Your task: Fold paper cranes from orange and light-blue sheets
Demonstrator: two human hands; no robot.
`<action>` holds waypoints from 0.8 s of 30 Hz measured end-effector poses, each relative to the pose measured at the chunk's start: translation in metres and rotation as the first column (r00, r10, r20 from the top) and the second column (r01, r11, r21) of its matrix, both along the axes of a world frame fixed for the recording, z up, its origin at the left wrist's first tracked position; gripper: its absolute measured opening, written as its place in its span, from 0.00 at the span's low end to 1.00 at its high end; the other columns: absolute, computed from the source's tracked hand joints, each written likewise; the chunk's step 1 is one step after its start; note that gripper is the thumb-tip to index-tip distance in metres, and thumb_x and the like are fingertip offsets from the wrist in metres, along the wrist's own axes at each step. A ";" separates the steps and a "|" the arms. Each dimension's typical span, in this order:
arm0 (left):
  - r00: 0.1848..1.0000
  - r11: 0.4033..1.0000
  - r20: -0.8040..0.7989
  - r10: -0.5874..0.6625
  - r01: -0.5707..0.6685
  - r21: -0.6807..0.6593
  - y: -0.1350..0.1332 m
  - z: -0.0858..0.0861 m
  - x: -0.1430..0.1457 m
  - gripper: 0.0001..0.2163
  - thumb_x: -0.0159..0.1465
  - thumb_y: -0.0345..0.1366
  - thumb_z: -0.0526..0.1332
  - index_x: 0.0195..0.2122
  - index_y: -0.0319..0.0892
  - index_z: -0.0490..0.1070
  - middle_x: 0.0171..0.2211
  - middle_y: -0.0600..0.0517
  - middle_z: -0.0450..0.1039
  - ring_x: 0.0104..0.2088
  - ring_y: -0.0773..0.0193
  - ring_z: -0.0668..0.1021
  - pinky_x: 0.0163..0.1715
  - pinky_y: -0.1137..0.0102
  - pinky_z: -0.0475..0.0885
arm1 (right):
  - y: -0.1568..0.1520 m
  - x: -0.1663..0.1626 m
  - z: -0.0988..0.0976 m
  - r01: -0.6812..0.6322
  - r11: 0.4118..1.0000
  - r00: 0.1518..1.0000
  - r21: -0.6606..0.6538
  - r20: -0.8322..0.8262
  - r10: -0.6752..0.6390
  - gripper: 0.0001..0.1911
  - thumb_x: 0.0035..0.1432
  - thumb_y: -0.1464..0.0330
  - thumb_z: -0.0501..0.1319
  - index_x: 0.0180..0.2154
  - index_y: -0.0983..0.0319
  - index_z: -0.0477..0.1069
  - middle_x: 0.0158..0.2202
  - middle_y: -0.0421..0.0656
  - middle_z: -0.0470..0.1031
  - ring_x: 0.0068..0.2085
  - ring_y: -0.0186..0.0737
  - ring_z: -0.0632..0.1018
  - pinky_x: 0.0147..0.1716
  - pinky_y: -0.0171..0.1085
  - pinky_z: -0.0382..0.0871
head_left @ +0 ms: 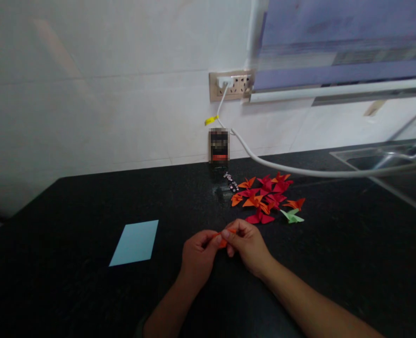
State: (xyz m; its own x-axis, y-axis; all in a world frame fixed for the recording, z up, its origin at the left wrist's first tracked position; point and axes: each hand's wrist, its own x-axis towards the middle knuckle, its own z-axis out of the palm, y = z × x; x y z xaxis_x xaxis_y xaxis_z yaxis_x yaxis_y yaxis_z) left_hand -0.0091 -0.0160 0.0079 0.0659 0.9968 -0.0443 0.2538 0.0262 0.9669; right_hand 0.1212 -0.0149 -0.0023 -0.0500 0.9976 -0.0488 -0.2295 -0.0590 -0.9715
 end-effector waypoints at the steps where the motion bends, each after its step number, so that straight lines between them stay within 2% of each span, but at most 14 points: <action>1: 0.998 0.999 0.039 0.039 -0.039 -0.017 0.002 -0.001 0.000 0.07 0.51 0.37 0.61 0.28 0.39 0.72 0.26 0.51 0.73 0.27 0.65 0.74 0.29 0.73 0.68 | 0.000 0.002 0.001 0.052 0.995 0.997 0.084 0.058 -0.057 0.11 0.47 0.65 0.62 0.21 0.63 0.63 0.20 0.38 0.69 0.18 0.28 0.68 0.16 0.29 0.62; 4: 0.962 0.978 0.181 0.204 -0.192 -0.080 0.007 -0.005 -0.002 0.18 0.48 0.38 0.64 0.40 0.40 0.67 0.36 0.48 0.72 0.34 0.64 0.75 0.33 0.71 0.70 | -0.002 0.006 0.003 0.127 0.908 0.931 0.399 0.267 -0.247 0.05 0.47 0.69 0.62 0.22 0.61 0.69 0.27 0.42 0.72 0.29 0.35 0.73 0.29 0.35 0.68; 6: 0.950 0.974 0.244 0.194 -0.157 -0.163 0.009 -0.005 -0.003 0.16 0.51 0.42 0.61 0.37 0.37 0.68 0.34 0.47 0.72 0.31 0.64 0.75 0.31 0.70 0.70 | -0.004 0.009 0.002 0.065 0.842 0.876 0.535 0.373 -0.304 0.03 0.48 0.72 0.61 0.26 0.59 0.72 0.31 0.43 0.72 0.33 0.37 0.74 0.33 0.37 0.68; 8: 0.939 0.971 0.330 0.100 -0.020 -0.237 0.008 -0.003 -0.003 0.16 0.54 0.45 0.56 0.32 0.35 0.70 0.27 0.48 0.72 0.27 0.65 0.74 0.29 0.69 0.70 | -0.005 0.010 0.001 -0.035 0.799 0.844 0.600 0.447 -0.298 0.07 0.50 0.74 0.59 0.31 0.58 0.74 0.35 0.44 0.73 0.35 0.38 0.74 0.35 0.37 0.69; 10: 0.916 0.966 0.400 0.034 0.073 -0.249 0.006 0.000 -0.003 0.15 0.55 0.44 0.56 0.30 0.34 0.71 0.25 0.49 0.72 0.26 0.66 0.74 0.30 0.70 0.70 | -0.006 0.011 0.001 -0.133 0.763 0.820 0.632 0.503 -0.274 0.11 0.51 0.75 0.56 0.34 0.57 0.73 0.37 0.45 0.72 0.37 0.38 0.74 0.36 0.38 0.68; 13: 0.903 0.973 0.429 0.037 0.065 -0.220 0.006 0.003 -0.004 0.11 0.53 0.39 0.59 0.32 0.36 0.71 0.28 0.50 0.73 0.28 0.66 0.74 0.32 0.71 0.69 | -0.008 0.009 0.004 -0.236 0.737 0.796 0.633 0.561 -0.227 0.10 0.48 0.70 0.61 0.36 0.57 0.73 0.39 0.46 0.71 0.40 0.42 0.72 0.38 0.41 0.67; 14: 0.904 0.975 0.426 0.042 0.056 -0.215 0.007 0.003 -0.005 0.10 0.54 0.39 0.59 0.32 0.36 0.71 0.28 0.50 0.73 0.28 0.66 0.74 0.32 0.71 0.69 | -0.008 0.009 0.005 -0.238 0.748 0.796 0.620 0.565 -0.215 0.12 0.45 0.68 0.63 0.36 0.57 0.72 0.39 0.46 0.70 0.41 0.43 0.71 0.38 0.41 0.67; 16: 0.920 0.979 0.391 0.032 0.050 -0.199 0.008 0.002 -0.006 0.10 0.54 0.38 0.57 0.31 0.37 0.71 0.26 0.51 0.73 0.27 0.66 0.74 0.31 0.72 0.68 | -0.008 0.007 0.005 -0.161 0.808 0.809 0.567 0.544 -0.221 0.14 0.44 0.66 0.64 0.36 0.58 0.71 0.38 0.46 0.68 0.39 0.42 0.71 0.35 0.40 0.67; 19: 0.969 0.990 0.244 -0.040 0.070 -0.119 0.009 -0.001 -0.006 0.10 0.56 0.38 0.55 0.30 0.38 0.71 0.25 0.52 0.72 0.26 0.66 0.73 0.29 0.72 0.67 | -0.006 0.005 0.001 0.046 0.920 0.846 0.389 0.474 -0.243 0.11 0.48 0.65 0.60 0.36 0.60 0.68 0.30 0.43 0.68 0.29 0.35 0.70 0.26 0.34 0.66; 20: 0.983 0.994 0.177 -0.058 0.073 -0.079 0.009 -0.001 -0.006 0.10 0.56 0.38 0.54 0.29 0.39 0.71 0.24 0.53 0.72 0.26 0.66 0.72 0.28 0.73 0.66 | -0.005 0.004 -0.001 0.077 0.946 0.862 0.313 0.456 -0.221 0.09 0.49 0.65 0.59 0.35 0.61 0.68 0.27 0.41 0.68 0.25 0.34 0.69 0.23 0.33 0.65; 22: 0.996 0.998 0.066 -0.067 0.068 -0.014 0.008 -0.001 -0.005 0.10 0.56 0.38 0.54 0.29 0.40 0.72 0.23 0.54 0.71 0.25 0.66 0.72 0.27 0.73 0.65 | -0.002 0.004 -0.004 0.073 0.978 0.888 0.197 0.434 -0.153 0.08 0.50 0.64 0.58 0.29 0.62 0.68 0.21 0.38 0.66 0.21 0.32 0.67 0.20 0.31 0.62; 24: 0.997 0.998 0.053 -0.064 0.064 -0.002 0.006 -0.001 -0.004 0.09 0.55 0.38 0.55 0.29 0.40 0.72 0.23 0.54 0.71 0.25 0.66 0.71 0.26 0.74 0.65 | -0.002 0.004 -0.006 0.058 0.987 0.894 0.149 0.432 -0.118 0.09 0.51 0.63 0.58 0.25 0.62 0.67 0.19 0.37 0.65 0.20 0.31 0.66 0.18 0.30 0.60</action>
State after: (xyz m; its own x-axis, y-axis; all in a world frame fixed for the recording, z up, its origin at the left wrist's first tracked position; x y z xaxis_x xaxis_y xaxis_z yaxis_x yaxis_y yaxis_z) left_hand -0.0126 -0.0095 0.0066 0.1322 0.9903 -0.0423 0.2040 0.0146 0.9789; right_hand 0.1248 -0.0165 -0.0085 0.0352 0.9959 0.0836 0.2223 0.0738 -0.9722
